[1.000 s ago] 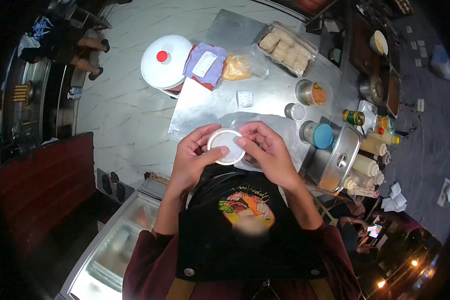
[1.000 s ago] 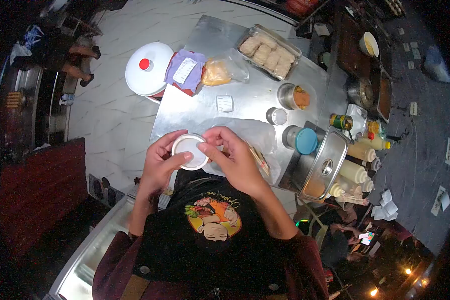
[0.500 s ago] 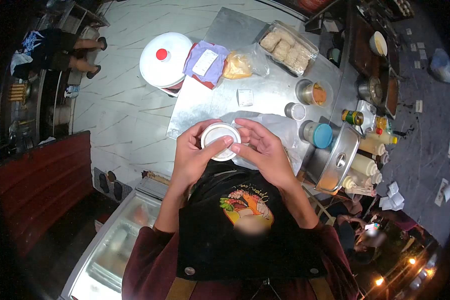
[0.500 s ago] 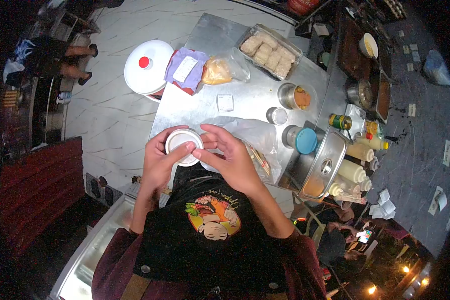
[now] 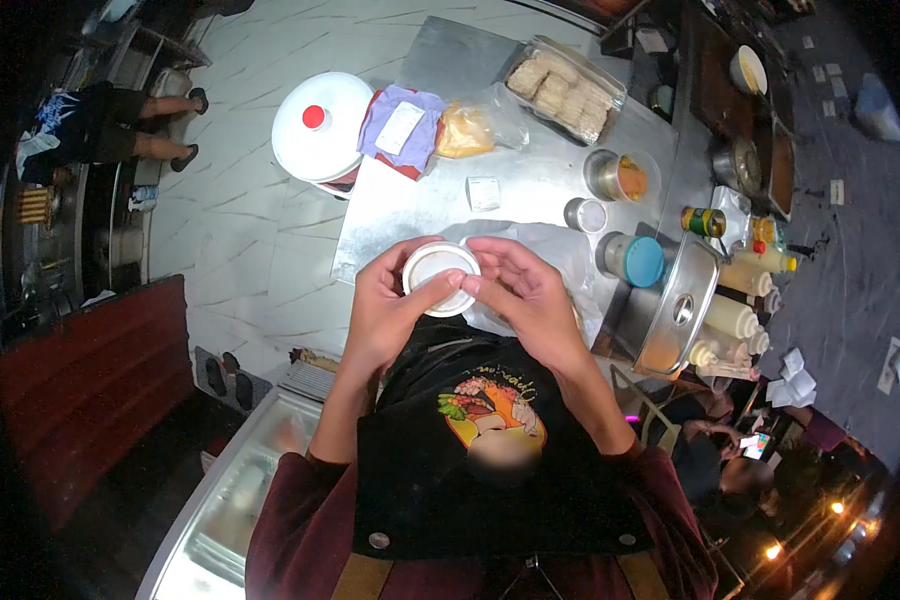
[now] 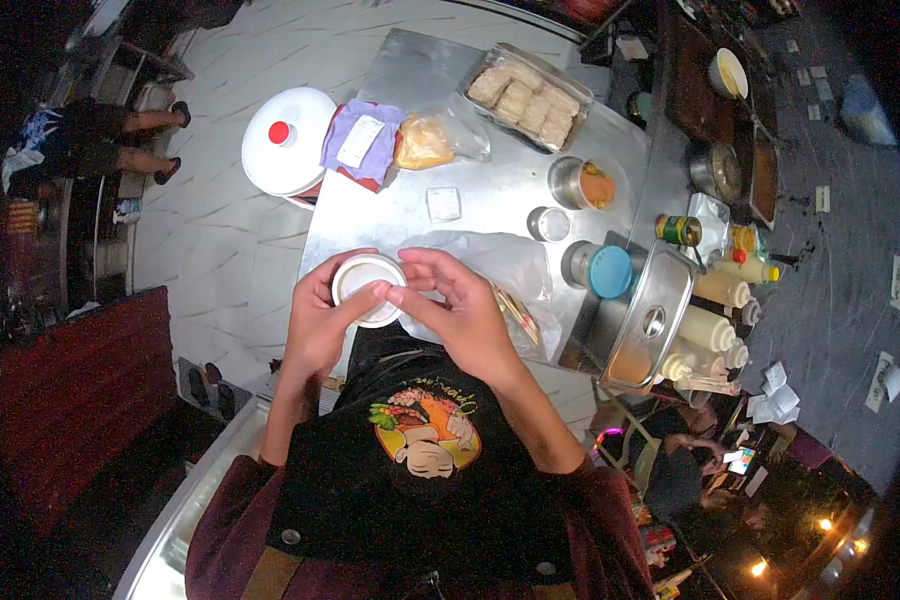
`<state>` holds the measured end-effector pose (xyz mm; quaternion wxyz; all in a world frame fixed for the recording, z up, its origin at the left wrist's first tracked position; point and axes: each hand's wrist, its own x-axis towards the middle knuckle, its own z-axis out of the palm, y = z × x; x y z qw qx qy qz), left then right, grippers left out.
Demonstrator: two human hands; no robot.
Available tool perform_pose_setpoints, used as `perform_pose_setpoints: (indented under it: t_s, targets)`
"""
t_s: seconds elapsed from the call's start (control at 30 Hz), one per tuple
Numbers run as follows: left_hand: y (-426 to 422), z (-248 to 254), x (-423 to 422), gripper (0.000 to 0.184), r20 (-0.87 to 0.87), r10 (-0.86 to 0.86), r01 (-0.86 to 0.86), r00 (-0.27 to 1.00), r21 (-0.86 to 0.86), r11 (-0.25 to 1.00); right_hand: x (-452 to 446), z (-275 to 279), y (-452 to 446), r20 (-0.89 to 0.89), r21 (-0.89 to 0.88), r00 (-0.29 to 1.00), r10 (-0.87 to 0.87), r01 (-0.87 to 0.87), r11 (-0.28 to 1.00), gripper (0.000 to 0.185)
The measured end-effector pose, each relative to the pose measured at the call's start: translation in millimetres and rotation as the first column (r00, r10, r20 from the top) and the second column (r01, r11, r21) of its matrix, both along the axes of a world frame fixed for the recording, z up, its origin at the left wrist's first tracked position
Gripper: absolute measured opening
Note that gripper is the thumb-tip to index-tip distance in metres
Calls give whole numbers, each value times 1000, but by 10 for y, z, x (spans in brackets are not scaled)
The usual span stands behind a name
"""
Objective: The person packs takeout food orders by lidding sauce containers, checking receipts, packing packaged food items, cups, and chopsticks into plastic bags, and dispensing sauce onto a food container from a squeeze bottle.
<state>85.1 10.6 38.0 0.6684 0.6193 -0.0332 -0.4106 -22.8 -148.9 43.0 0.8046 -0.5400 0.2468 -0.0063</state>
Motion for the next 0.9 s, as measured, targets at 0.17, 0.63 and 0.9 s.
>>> perform_pose_setpoints:
  t_s: [0.17,0.63,0.9]
  targets:
    - [-30,5,-39,42,29,-24,23,999,29,999,-42,-15,-46,-29,-268,999,-36,27,963,32]
    - [-97,51,-97,44,-4,-68,68,998,32,997,-93,74,-117,18,-70,996,-83,84,994,29]
    - [-100,63,-99,43,-25,-102,102,994,-21,995,-198,132,-146,58,-338,998,-3,22,941,49]
